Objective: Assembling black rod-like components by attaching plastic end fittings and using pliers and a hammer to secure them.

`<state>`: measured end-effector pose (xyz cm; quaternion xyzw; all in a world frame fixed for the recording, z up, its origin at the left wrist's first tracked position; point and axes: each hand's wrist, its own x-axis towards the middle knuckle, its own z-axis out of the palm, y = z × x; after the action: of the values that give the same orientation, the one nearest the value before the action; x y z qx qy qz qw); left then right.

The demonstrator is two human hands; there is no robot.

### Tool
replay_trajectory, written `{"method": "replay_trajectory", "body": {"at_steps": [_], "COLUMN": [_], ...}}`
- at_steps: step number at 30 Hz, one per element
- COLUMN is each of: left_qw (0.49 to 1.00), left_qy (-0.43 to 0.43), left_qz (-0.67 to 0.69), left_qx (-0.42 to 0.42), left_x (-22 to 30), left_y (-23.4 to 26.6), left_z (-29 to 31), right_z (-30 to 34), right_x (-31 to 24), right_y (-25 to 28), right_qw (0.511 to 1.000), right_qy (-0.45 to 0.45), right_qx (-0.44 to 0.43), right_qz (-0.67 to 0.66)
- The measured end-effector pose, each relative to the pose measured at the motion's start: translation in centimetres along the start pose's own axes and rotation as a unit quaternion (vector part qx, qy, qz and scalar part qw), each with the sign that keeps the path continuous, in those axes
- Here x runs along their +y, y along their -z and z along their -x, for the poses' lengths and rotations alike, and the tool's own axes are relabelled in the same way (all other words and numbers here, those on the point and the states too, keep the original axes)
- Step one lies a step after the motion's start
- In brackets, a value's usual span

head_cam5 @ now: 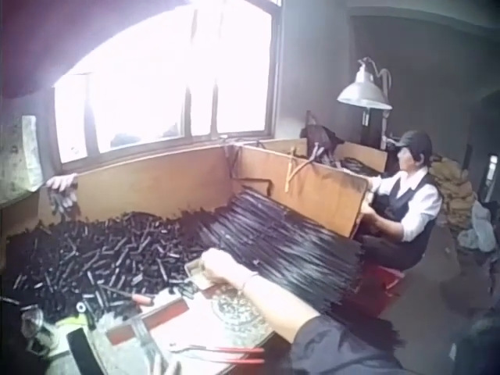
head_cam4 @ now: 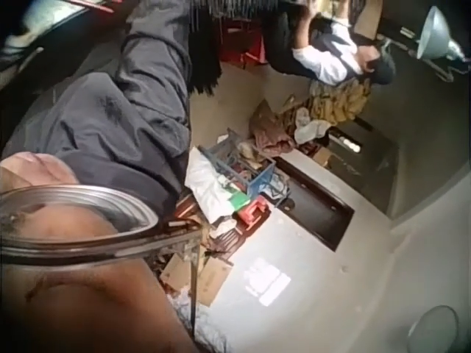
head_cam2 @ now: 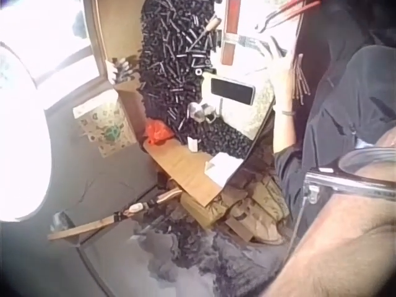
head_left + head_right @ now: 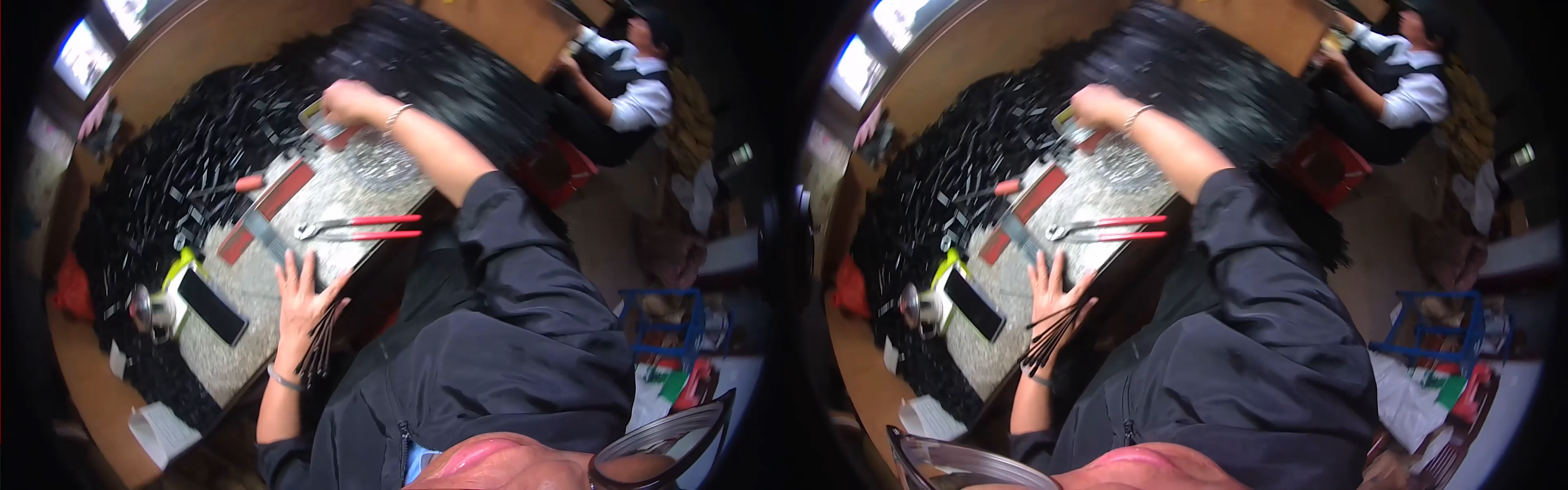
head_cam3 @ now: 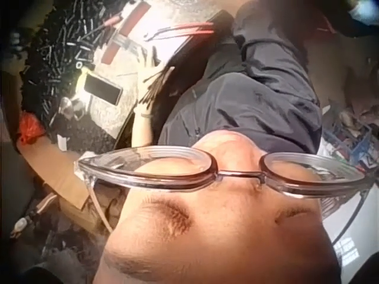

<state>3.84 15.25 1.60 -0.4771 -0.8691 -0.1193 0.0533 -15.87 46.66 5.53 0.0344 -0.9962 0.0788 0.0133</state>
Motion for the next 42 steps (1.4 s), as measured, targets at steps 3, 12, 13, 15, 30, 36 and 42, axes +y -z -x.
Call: {"method": "replay_trajectory", "body": {"at_steps": [3,12,13,15,30,36,42], "left_qw": [1.0,0.999,1.0,0.999,1.0,1.0,1.0], "left_qy": [-0.015,-0.011,-0.004,-0.01,-0.013,-0.012,-0.012], "left_qz": [0.011,-0.019,-0.021,-0.016,0.003,0.002,0.008], "left_qx": [0.024,0.023,0.021,0.029,0.02,0.017,0.015], "left_x": [-0.3,-0.4,-0.4,-0.5,-0.9,-0.8,-0.9], "left_y": [0.1,-0.1,-0.2,-0.5,-0.5,-0.5,-0.5], "left_z": [-0.4,0.1,0.1,0.1,0.1,0.2,0.2], "right_z": [0.9,1.1,0.9,0.4,-0.5,-0.5,-0.6], "right_x": [0.0,-10.9,-11.2,-11.5,-11.7,-12.0,-12.4], "right_y": [0.6,-3.9,-4.3,-5.0,-5.3,-4.6,-5.3], "right_qw": [0.988,0.93,0.928,0.945,0.943,0.941,0.931], "right_qy": [0.018,0.159,0.164,0.136,0.167,0.162,0.177], "right_qx": [0.13,-0.021,-0.025,-0.049,-0.075,-0.097,-0.089], "right_qz": [-0.086,-0.33,-0.333,-0.292,-0.278,-0.281,-0.305]}}
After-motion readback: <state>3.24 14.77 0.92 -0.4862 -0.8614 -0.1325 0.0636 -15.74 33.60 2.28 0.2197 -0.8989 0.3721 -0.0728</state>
